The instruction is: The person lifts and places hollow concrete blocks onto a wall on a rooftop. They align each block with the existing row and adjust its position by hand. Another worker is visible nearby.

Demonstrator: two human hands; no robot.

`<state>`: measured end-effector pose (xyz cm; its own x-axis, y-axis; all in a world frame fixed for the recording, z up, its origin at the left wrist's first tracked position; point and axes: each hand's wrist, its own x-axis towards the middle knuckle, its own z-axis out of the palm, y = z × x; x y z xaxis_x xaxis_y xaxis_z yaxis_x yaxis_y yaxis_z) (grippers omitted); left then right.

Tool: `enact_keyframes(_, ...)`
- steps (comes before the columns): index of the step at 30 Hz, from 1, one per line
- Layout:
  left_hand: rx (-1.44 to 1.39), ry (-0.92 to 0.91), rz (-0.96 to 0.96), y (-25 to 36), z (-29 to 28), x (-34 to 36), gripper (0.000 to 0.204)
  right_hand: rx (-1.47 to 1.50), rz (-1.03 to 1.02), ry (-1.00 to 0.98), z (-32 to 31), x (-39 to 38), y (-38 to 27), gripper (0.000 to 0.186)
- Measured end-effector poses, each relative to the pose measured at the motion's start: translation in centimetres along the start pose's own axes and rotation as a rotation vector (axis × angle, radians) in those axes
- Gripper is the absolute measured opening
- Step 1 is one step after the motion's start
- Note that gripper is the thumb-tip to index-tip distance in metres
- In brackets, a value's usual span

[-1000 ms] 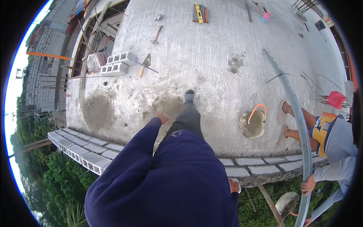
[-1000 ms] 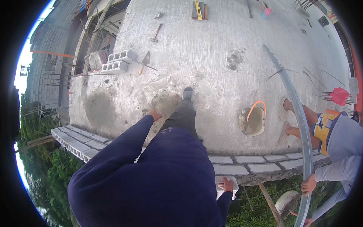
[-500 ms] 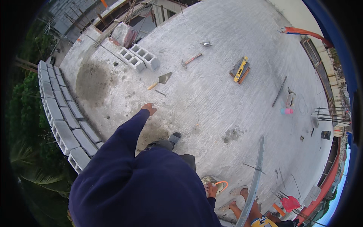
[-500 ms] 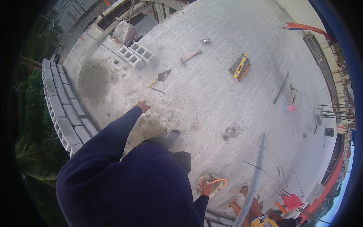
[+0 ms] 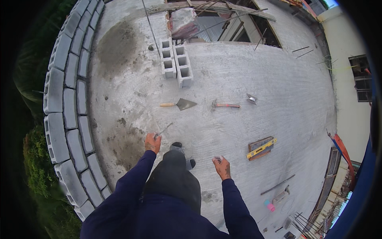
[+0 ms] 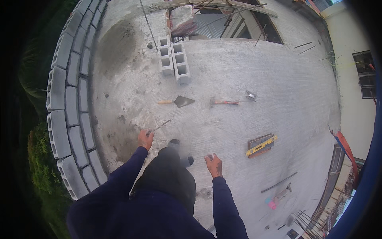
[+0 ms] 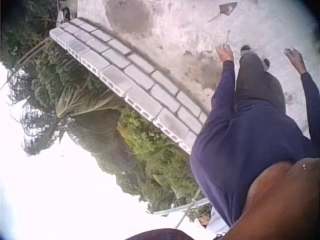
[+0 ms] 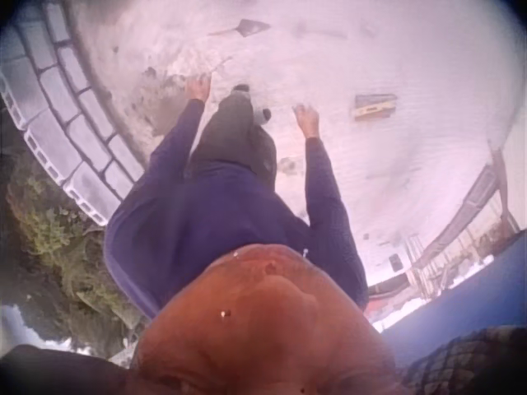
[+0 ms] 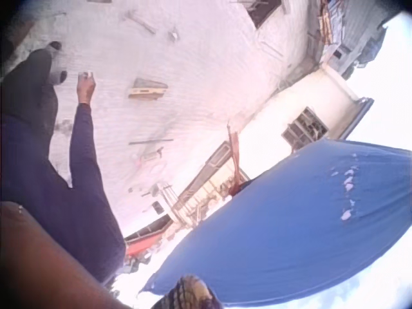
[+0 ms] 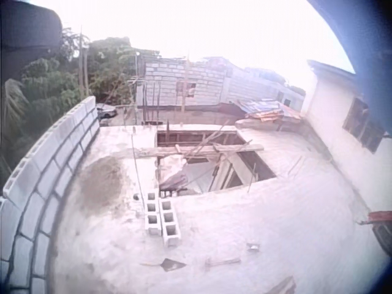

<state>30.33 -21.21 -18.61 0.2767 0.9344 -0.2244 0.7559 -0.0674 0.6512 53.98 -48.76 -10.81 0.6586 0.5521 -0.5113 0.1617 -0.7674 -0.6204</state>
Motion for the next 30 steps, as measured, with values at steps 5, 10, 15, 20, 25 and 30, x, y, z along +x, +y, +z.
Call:
enact_keyframes(5,-0.172,-0.047,0.057,1.5,-2.1,-0.2,0.016,-0.249,-0.33,-0.095,6.4,29.7,-12.9,0.043)
enact_keyframes(10,0.027,-0.08,-0.047,4.0,-3.0,0.9,0.02,-0.416,-0.588,0.018,19.2,51.1,-17.6,0.046)
enact_keyframes(15,0.021,-0.099,-0.163,5.7,-2.9,1.7,0.02,-0.641,-0.523,-0.086,26.7,59.3,-16.0,0.047)
enact_keyframes(20,0.026,-0.102,-0.3,6.8,-2.4,1.8,0.022,-0.761,-0.382,-0.084,29.1,60.9,-15.2,0.045)
enact_keyframes(25,0.065,-0.078,-0.287,7.3,-2.4,1.5,0.026,-0.762,-0.382,-0.084,29.7,62.1,-13.1,0.04)
enact_keyframes(30,-0.196,0.132,-0.691,8.4,-2.4,-2.5,0.049,-0.897,-0.575,-0.238,23.2,67.8,-11.0,0.048)
